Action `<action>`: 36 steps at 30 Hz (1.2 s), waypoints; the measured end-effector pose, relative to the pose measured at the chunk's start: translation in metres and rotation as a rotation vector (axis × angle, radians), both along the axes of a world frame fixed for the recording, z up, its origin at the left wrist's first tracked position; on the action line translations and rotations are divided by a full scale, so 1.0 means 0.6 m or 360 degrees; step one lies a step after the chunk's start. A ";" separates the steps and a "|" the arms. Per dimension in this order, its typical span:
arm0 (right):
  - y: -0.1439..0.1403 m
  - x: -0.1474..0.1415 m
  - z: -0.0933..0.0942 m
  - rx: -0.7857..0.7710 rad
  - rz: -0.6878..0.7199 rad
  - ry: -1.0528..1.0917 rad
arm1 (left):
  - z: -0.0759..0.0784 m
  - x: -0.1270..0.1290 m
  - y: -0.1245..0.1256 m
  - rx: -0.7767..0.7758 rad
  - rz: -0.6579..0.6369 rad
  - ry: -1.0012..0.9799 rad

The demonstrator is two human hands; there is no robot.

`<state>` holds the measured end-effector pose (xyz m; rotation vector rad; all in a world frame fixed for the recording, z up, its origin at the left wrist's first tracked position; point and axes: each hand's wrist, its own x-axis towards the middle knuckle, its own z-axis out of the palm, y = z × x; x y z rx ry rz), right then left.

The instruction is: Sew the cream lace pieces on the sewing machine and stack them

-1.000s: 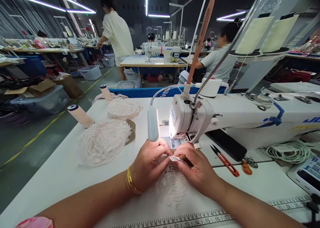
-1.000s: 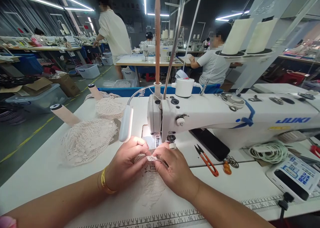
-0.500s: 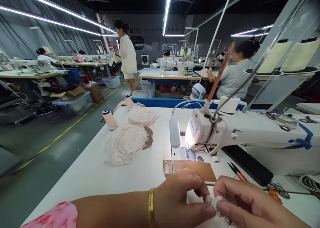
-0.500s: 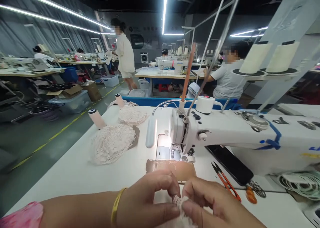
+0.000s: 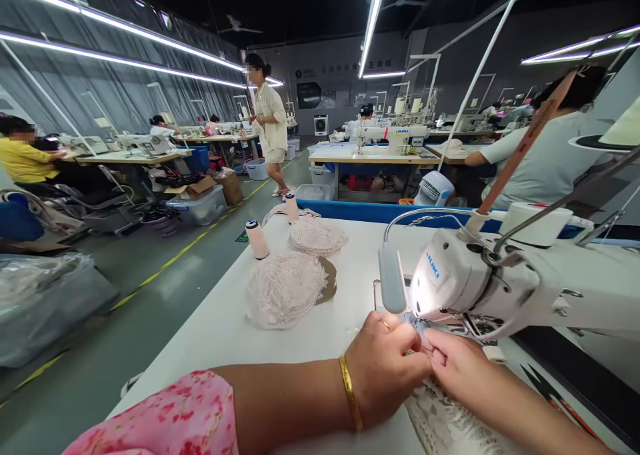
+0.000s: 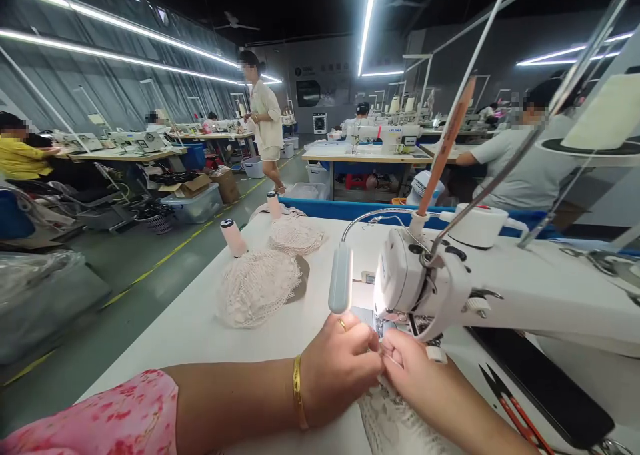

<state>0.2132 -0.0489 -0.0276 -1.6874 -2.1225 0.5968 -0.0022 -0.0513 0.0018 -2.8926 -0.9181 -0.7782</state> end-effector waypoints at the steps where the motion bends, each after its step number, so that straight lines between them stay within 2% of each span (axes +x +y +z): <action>1: 0.002 -0.001 0.001 -0.0019 0.0014 -0.0016 | -0.004 -0.002 0.002 0.0074 -0.0090 0.0000; 4: -0.005 -0.008 0.027 -0.0100 -0.0029 -0.0127 | -0.004 -0.008 0.005 0.0087 -0.0200 0.0011; 6: -0.019 -0.012 0.054 0.0000 -0.0075 -0.0229 | 0.000 -0.011 0.008 0.0055 -0.0181 -0.0014; 10: -0.050 -0.008 0.091 0.0468 0.0014 -0.0519 | 0.006 -0.012 0.012 0.0007 -0.0171 -0.0117; 12: -0.063 -0.006 0.091 0.0728 0.0075 -0.0577 | 0.006 -0.010 0.012 0.0007 -0.0163 -0.0135; 15: -0.072 -0.007 0.079 0.0957 0.0318 -0.0381 | 0.007 -0.008 0.010 0.0028 -0.0147 -0.0099; 17: -0.070 -0.011 0.069 0.0961 0.0435 -0.0254 | 0.008 -0.008 0.009 0.0031 -0.0130 -0.0080; 20: -0.061 -0.011 0.058 0.0910 0.0450 -0.0223 | 0.011 -0.008 0.009 0.0010 -0.0119 -0.0064; 24: -0.052 0.000 0.052 0.0910 0.0325 -0.0354 | 0.012 -0.008 0.009 -0.0017 -0.0114 -0.0024; 28: -0.054 0.011 0.060 0.0984 0.0183 -0.0453 | 0.012 -0.007 0.005 -0.0012 -0.0066 -0.0002; 32: -0.065 0.002 0.072 0.1082 0.0347 -0.0272 | 0.015 -0.006 0.002 -0.0014 -0.0031 0.0037; 36: -0.066 -0.011 0.070 0.0967 0.0435 -0.0201 | 0.015 -0.005 0.001 -0.0037 -0.0013 0.0072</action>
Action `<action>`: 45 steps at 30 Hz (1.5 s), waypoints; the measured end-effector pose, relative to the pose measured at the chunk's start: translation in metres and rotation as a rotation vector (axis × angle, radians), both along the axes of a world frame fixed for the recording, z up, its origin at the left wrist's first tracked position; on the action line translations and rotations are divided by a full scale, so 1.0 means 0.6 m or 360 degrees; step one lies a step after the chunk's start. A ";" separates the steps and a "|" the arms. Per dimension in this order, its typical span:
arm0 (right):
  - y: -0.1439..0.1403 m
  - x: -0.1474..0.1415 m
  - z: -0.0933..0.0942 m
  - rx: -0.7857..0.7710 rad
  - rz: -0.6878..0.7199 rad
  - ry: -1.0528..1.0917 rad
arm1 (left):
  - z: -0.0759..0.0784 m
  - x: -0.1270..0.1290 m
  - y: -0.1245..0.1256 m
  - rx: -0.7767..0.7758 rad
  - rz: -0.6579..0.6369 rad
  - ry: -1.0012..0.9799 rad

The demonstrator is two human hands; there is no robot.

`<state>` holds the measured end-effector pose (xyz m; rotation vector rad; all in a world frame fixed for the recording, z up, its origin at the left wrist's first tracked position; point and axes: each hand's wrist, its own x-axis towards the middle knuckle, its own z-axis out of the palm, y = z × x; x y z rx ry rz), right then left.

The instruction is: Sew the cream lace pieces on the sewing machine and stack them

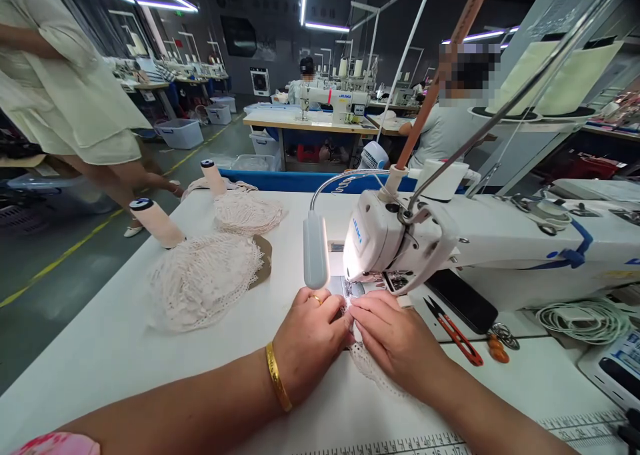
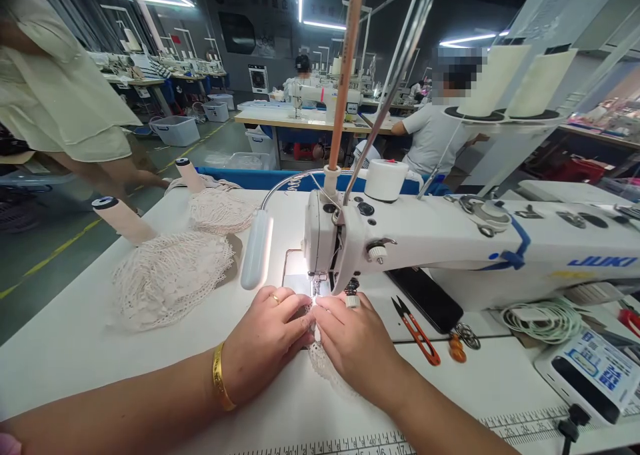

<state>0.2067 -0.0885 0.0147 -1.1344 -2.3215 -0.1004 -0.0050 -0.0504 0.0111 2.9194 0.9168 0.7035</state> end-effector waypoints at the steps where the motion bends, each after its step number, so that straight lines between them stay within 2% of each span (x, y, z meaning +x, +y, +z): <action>1: 0.001 0.000 -0.003 -0.0032 -0.0033 -0.0027 | 0.000 0.000 0.000 0.0001 0.0000 0.0005; 6: 0.004 0.010 -0.014 -0.0044 -0.0212 -0.0110 | -0.001 0.001 -0.002 0.0030 -0.0001 0.0009; 10: 0.000 0.009 -0.010 0.0042 -0.0115 -0.0006 | 0.000 0.001 -0.005 0.0015 0.0024 0.0031; 14: 0.001 0.001 -0.004 -0.0056 -0.0015 0.0079 | 0.000 0.001 -0.005 0.0006 0.0027 0.0044; 29: 0.012 0.013 -0.025 -0.0109 -0.0276 -0.0118 | 0.003 0.011 -0.004 -0.0063 0.0089 0.0097; 45: 0.015 0.018 -0.032 -0.0166 -0.0274 -0.0058 | 0.007 0.014 -0.004 -0.0104 0.0120 0.0122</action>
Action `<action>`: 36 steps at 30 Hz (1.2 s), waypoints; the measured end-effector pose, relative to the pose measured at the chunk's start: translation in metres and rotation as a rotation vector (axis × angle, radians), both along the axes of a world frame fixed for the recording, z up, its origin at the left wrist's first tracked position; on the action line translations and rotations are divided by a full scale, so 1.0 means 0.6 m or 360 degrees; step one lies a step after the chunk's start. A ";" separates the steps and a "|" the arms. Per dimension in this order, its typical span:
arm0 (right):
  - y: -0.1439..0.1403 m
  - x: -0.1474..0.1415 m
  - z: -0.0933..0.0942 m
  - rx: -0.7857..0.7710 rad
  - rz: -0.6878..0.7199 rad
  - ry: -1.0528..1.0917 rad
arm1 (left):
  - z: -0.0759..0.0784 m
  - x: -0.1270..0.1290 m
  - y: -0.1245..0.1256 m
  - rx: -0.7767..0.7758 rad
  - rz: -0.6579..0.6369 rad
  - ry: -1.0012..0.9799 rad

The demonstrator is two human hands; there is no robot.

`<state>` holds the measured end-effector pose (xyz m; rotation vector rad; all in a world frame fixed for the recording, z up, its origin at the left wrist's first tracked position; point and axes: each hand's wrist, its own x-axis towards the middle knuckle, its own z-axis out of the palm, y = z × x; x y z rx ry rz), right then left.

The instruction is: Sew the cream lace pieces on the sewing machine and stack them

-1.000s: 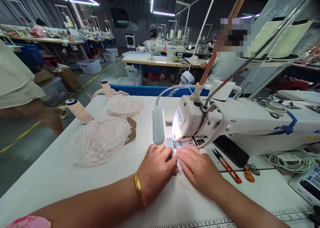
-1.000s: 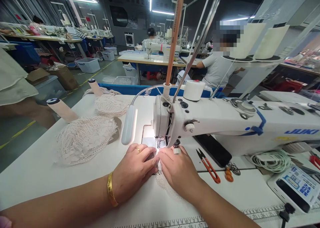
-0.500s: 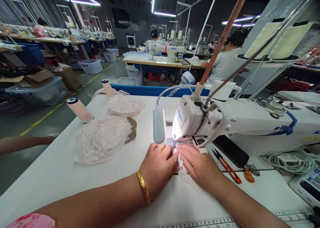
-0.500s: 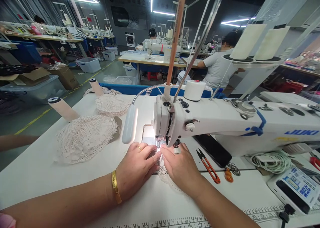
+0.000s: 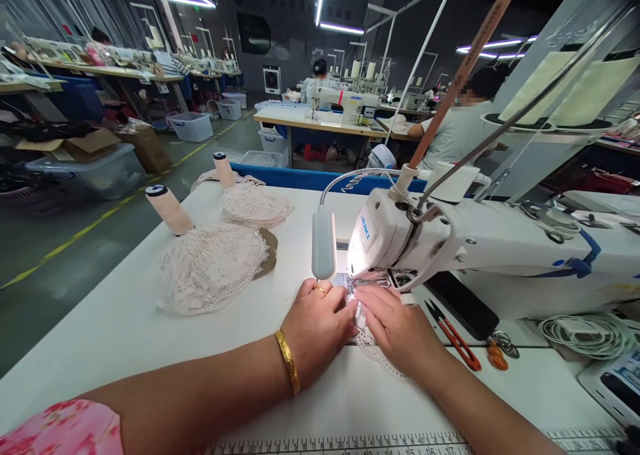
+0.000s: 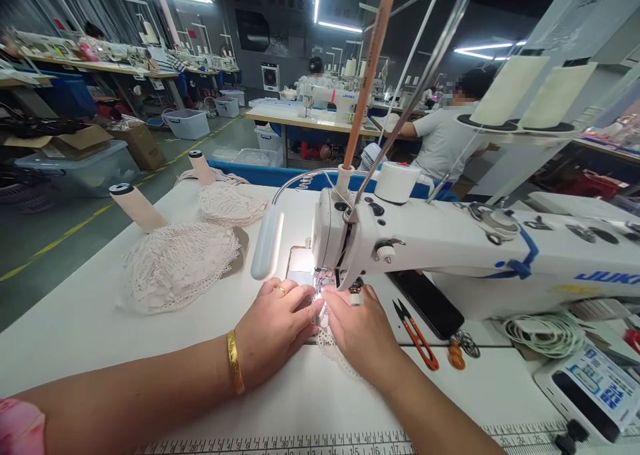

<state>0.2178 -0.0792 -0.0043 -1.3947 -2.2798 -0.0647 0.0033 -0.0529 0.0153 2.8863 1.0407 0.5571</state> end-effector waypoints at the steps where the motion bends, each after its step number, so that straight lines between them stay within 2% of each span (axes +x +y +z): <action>1: 0.001 0.000 -0.001 0.0014 -0.0003 -0.0004 | 0.000 0.000 0.001 -0.0005 0.0002 0.0003; 9: 0.005 0.007 -0.012 0.0030 -0.0022 -0.0075 | -0.004 -0.002 0.010 -0.0037 0.0004 -0.0020; 12: -0.005 0.007 0.009 -0.0025 0.0088 -0.0018 | -0.002 -0.007 0.015 -0.0108 -0.0024 -0.0116; 15: -0.015 0.004 0.039 -0.0193 0.0269 0.0010 | 0.003 -0.012 0.021 -0.0229 -0.0073 -0.0171; 18: -0.017 0.002 0.049 -0.0261 0.0327 0.0000 | 0.003 -0.015 0.028 -0.0281 -0.0134 -0.0211; 21: -0.011 0.004 0.039 -0.0237 0.0268 0.0128 | -0.001 -0.013 0.037 -0.0273 -0.0169 -0.0290; 24: -0.006 0.004 0.030 -0.0250 0.0092 0.0351 | -0.005 -0.009 0.048 -0.0326 -0.0159 -0.0333; 29: -0.007 -0.005 0.031 -0.0275 -0.0042 0.0526 | -0.007 -0.003 0.066 -0.0464 -0.0121 -0.0313; 33: -0.007 -0.006 0.031 -0.0263 -0.0015 0.0534 | -0.014 -0.001 0.069 -0.0380 -0.0145 -0.0358; 36: -0.008 -0.001 0.038 -0.0312 0.0212 0.0387 | -0.017 -0.008 0.059 -0.0234 -0.0225 -0.0412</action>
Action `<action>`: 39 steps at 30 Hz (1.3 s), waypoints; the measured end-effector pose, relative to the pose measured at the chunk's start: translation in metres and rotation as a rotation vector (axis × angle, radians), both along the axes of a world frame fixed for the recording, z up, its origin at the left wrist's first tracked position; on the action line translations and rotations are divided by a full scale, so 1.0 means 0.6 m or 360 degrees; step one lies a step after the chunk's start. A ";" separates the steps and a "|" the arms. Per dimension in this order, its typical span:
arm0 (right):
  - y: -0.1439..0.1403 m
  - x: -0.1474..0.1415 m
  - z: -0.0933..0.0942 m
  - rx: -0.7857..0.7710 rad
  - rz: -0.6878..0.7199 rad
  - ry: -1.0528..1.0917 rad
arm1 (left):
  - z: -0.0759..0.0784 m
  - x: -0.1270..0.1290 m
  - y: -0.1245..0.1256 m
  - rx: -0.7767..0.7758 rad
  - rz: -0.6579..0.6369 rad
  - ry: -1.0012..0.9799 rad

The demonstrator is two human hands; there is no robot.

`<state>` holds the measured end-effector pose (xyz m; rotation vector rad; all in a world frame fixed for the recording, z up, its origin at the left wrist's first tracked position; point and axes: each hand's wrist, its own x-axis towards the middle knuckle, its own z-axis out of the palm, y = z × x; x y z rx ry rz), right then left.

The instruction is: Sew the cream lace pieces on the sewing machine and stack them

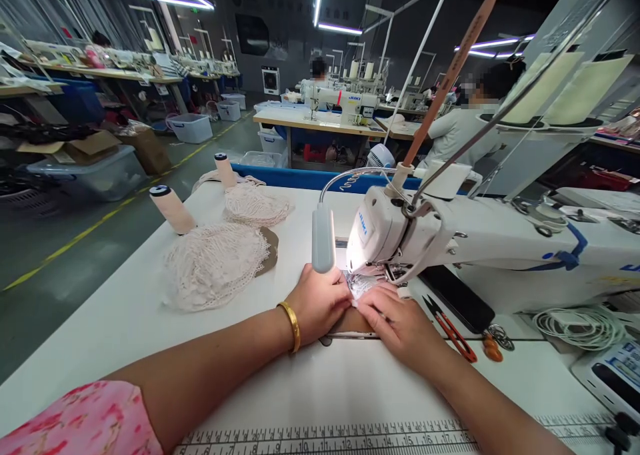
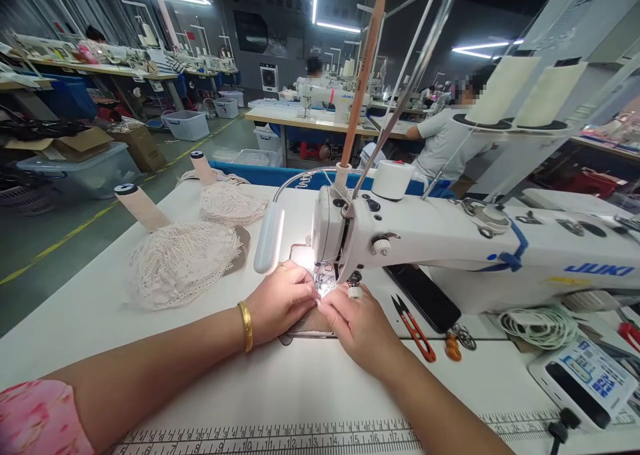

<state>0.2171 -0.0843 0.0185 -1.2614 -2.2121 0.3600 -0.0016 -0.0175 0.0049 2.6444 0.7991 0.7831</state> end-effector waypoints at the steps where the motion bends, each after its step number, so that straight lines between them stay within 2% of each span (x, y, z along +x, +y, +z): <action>1: -0.001 0.002 0.004 -0.0019 0.0109 -0.0068 | 0.000 -0.004 -0.005 0.0066 -0.0030 -0.0017; 3: -0.005 0.005 0.011 -0.0061 0.0257 -0.0188 | 0.001 -0.011 -0.018 0.0194 -0.0090 -0.0045; 5: -0.008 0.008 0.017 -0.0084 0.0291 -0.0258 | 0.004 -0.017 -0.029 0.0269 -0.0137 -0.0061; 10: -0.009 0.012 0.016 -0.0086 0.0256 -0.0305 | 0.011 -0.019 -0.038 0.0277 -0.0156 -0.0046; 21: -0.003 0.008 0.004 0.0100 0.0146 -0.0278 | 0.016 -0.013 -0.021 0.0283 -0.0100 0.0098; 27: -0.002 0.005 0.000 0.0176 0.0167 -0.0307 | 0.015 -0.016 -0.024 0.0376 -0.0151 0.0095; 32: -0.001 0.005 -0.002 0.0145 0.0156 -0.0300 | 0.016 -0.015 -0.022 0.0371 -0.0124 0.0140; 39: 0.002 0.007 -0.017 0.0152 0.0024 -0.0349 | 0.017 -0.013 -0.017 0.0394 -0.0062 0.0269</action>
